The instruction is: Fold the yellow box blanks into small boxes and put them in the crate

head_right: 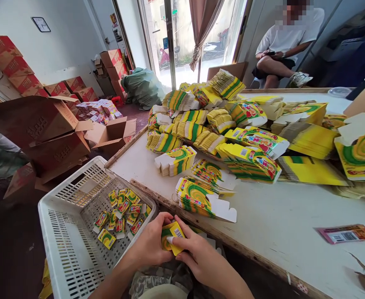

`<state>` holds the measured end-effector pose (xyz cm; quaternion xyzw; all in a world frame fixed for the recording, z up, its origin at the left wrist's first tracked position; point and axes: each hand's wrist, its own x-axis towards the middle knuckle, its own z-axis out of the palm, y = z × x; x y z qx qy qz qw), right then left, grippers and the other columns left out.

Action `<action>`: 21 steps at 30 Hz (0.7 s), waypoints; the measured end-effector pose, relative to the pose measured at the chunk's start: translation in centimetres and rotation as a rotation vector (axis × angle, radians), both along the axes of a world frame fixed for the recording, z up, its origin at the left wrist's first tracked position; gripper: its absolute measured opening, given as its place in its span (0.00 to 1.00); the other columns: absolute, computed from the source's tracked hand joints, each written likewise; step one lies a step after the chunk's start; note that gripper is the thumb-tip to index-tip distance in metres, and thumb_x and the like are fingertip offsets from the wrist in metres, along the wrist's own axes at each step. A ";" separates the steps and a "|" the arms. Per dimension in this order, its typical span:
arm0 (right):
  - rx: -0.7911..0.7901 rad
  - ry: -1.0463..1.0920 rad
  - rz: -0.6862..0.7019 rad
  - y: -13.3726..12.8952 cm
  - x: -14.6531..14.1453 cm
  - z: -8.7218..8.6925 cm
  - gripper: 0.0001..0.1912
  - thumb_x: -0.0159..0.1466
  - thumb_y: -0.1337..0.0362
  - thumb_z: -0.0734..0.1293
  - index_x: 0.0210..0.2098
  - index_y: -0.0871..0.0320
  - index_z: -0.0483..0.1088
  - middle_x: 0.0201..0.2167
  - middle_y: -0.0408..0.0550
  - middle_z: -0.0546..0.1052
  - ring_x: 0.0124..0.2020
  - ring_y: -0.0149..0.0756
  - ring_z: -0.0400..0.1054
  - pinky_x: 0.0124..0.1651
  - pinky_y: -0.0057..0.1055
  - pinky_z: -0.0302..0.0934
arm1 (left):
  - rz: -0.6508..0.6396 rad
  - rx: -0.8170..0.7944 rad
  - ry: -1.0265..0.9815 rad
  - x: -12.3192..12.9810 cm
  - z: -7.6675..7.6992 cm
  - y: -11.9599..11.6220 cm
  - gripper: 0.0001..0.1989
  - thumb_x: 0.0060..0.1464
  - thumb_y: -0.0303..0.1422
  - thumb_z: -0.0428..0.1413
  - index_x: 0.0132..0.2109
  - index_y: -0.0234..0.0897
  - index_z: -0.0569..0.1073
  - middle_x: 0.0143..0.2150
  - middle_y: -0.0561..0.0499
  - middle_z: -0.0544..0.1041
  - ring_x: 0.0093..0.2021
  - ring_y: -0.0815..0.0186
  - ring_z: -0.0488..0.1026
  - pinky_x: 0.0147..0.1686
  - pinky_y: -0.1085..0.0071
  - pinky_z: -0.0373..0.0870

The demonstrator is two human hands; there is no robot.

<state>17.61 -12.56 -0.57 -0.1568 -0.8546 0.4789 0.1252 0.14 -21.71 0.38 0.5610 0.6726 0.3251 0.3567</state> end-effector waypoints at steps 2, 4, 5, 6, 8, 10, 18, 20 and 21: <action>-0.078 -0.011 -0.032 0.0 -0.4 -0.3 0.11 0.61 0.70 0.66 0.40 0.54 0.79 0.66 0.53 0.64 0.66 0.51 0.60 0.62 0.46 0.61 | -0.014 0.012 0.039 0.2 -0.3 -0.1 0.33 0.38 0.28 0.62 0.54 0.37 0.63 0.47 0.45 0.75 0.44 0.56 0.74 0.43 0.63 0.70; -0.147 -0.047 -0.120 -0.5 -1.2 -0.9 0.09 0.57 0.72 0.68 0.34 0.56 0.80 0.65 0.54 0.66 0.63 0.53 0.63 0.62 0.45 0.60 | -0.027 0.034 0.083 0.4 -0.7 -0.2 0.32 0.38 0.26 0.60 0.54 0.37 0.64 0.48 0.44 0.74 0.45 0.56 0.74 0.44 0.62 0.70; -0.170 -0.063 -0.170 -0.8 -1.6 -1.3 0.09 0.55 0.73 0.68 0.32 0.57 0.79 0.64 0.55 0.67 0.63 0.54 0.64 0.62 0.45 0.60 | -0.031 0.040 0.106 0.4 -0.9 -0.3 0.32 0.39 0.26 0.59 0.54 0.36 0.64 0.49 0.44 0.74 0.46 0.56 0.74 0.45 0.62 0.70; -0.186 -0.069 -0.212 -1.2 -1.9 -1.6 0.09 0.53 0.73 0.68 0.31 0.57 0.78 0.64 0.56 0.67 0.62 0.54 0.64 0.62 0.45 0.59 | -0.033 0.041 0.125 0.3 -1.0 -0.4 0.32 0.39 0.25 0.59 0.54 0.36 0.64 0.49 0.43 0.74 0.47 0.55 0.73 0.46 0.61 0.70; -0.211 -0.043 -0.250 -1.9 -2.2 -2.3 0.09 0.54 0.73 0.68 0.33 0.57 0.78 0.65 0.57 0.66 0.63 0.53 0.63 0.63 0.45 0.58 | -0.032 0.029 0.136 0.0 -1.0 -0.8 0.32 0.39 0.25 0.59 0.54 0.37 0.64 0.50 0.44 0.74 0.48 0.55 0.73 0.47 0.61 0.69; -0.241 0.022 -0.254 -2.4 -2.2 -3.0 0.14 0.56 0.69 0.69 0.42 0.55 0.77 0.67 0.58 0.62 0.66 0.52 0.60 0.65 0.46 0.56 | -0.034 0.012 0.110 -0.4 -0.7 -1.2 0.31 0.39 0.26 0.60 0.54 0.38 0.64 0.50 0.45 0.74 0.48 0.56 0.73 0.47 0.62 0.69; -0.218 0.142 -0.211 -3.9 -2.4 -5.7 0.30 0.68 0.61 0.61 0.68 0.50 0.55 0.73 0.55 0.48 0.72 0.44 0.45 0.70 0.50 0.45 | 0.067 -0.008 -0.001 0.0 -1.2 -2.1 0.31 0.36 0.24 0.61 0.51 0.37 0.64 0.43 0.49 0.76 0.39 0.61 0.74 0.38 0.68 0.69; -0.231 0.123 -0.204 -4.3 -2.4 -6.4 0.38 0.66 0.61 0.63 0.71 0.53 0.46 0.73 0.56 0.48 0.72 0.45 0.45 0.70 0.51 0.45 | 0.067 0.014 -0.028 -0.3 -1.1 -2.3 0.32 0.37 0.25 0.62 0.53 0.38 0.65 0.46 0.49 0.76 0.43 0.60 0.74 0.43 0.67 0.70; -0.240 0.119 -0.205 -4.4 -2.3 -6.7 0.42 0.64 0.61 0.65 0.72 0.54 0.42 0.72 0.57 0.49 0.72 0.45 0.46 0.70 0.51 0.47 | 0.074 0.016 -0.019 -0.7 -0.9 -2.5 0.32 0.38 0.25 0.62 0.53 0.39 0.66 0.47 0.49 0.76 0.45 0.60 0.74 0.45 0.67 0.70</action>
